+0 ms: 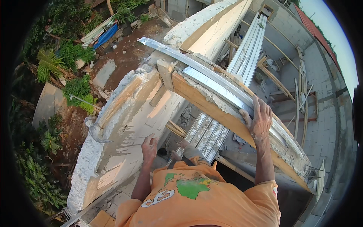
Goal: The person positions metal framing studs on top of a concrete structure and uses a hammer to secure a wooden support board against the concrete surface.
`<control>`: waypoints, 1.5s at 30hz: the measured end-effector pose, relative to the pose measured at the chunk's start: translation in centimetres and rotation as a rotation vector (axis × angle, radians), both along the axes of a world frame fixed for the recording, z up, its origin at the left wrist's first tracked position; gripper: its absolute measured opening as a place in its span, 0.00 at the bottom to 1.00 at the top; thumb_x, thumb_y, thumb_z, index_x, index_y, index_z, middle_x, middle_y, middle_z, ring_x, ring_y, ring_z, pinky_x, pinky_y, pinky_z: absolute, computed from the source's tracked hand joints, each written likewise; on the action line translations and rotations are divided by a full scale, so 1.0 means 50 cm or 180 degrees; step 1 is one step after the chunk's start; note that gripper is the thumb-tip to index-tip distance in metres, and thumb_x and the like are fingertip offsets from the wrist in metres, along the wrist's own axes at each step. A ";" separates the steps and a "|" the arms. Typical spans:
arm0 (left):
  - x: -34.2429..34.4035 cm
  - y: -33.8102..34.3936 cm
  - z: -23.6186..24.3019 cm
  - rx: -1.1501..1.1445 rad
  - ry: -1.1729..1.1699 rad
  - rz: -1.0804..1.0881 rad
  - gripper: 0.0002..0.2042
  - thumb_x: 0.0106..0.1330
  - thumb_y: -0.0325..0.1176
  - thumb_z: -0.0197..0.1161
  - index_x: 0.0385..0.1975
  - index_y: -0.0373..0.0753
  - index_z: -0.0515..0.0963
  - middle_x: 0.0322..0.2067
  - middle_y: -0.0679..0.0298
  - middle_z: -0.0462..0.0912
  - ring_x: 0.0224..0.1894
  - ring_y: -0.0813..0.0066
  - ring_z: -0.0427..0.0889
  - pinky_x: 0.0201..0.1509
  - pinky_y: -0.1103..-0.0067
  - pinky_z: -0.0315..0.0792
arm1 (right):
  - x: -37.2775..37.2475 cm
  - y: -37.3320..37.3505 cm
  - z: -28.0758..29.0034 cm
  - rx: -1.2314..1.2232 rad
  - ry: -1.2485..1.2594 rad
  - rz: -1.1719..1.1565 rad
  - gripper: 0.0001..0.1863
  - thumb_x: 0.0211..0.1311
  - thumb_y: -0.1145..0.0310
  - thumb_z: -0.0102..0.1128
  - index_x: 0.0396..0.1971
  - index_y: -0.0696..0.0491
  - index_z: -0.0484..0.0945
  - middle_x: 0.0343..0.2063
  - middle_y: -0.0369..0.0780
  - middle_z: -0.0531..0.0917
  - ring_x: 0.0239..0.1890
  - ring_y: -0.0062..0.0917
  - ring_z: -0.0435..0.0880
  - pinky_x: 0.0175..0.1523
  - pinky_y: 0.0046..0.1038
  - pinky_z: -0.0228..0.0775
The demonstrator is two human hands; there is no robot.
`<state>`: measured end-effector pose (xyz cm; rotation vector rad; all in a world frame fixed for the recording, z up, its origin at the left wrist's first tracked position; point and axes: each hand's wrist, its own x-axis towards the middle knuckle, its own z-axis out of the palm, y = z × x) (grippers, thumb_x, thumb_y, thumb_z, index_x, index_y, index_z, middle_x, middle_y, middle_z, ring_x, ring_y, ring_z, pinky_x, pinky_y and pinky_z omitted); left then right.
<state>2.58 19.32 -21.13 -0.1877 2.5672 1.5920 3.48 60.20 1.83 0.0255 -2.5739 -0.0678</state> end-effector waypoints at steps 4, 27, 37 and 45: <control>-0.018 0.016 0.034 0.0228 -0.0125 -0.0194 0.18 0.68 0.31 0.61 0.54 0.28 0.76 0.45 0.54 0.82 0.47 0.69 0.81 0.53 0.75 0.73 | 0.010 0.021 -0.010 -0.0033 0.0079 0.0006 0.37 0.56 0.48 0.67 0.59 0.58 0.69 0.47 0.45 0.76 0.50 0.39 0.75 0.58 0.43 0.66; -0.113 0.216 0.136 0.0235 0.0500 -0.1448 0.20 0.70 0.35 0.59 0.55 0.27 0.74 0.51 0.52 0.80 0.52 0.65 0.78 0.59 0.73 0.69 | 0.020 0.036 -0.044 -0.0442 0.0150 -0.0239 0.41 0.61 0.35 0.53 0.56 0.61 0.72 0.41 0.51 0.80 0.49 0.43 0.80 0.55 0.43 0.73; -0.141 0.269 0.142 0.1482 -0.0952 -0.1216 0.35 0.70 0.49 0.57 0.68 0.32 0.58 0.61 0.45 0.69 0.62 0.56 0.72 0.66 0.65 0.66 | 0.019 0.045 -0.051 -0.0495 0.0146 -0.0279 0.42 0.59 0.32 0.54 0.55 0.59 0.73 0.42 0.49 0.79 0.49 0.42 0.80 0.57 0.43 0.72; -0.184 0.367 0.102 0.3476 -0.2473 -0.0352 0.45 0.67 0.66 0.51 0.72 0.36 0.50 0.68 0.45 0.60 0.70 0.55 0.62 0.73 0.62 0.58 | 0.015 0.041 -0.049 -0.0485 0.0215 -0.0246 0.41 0.58 0.34 0.56 0.53 0.58 0.74 0.42 0.49 0.79 0.49 0.41 0.80 0.56 0.42 0.72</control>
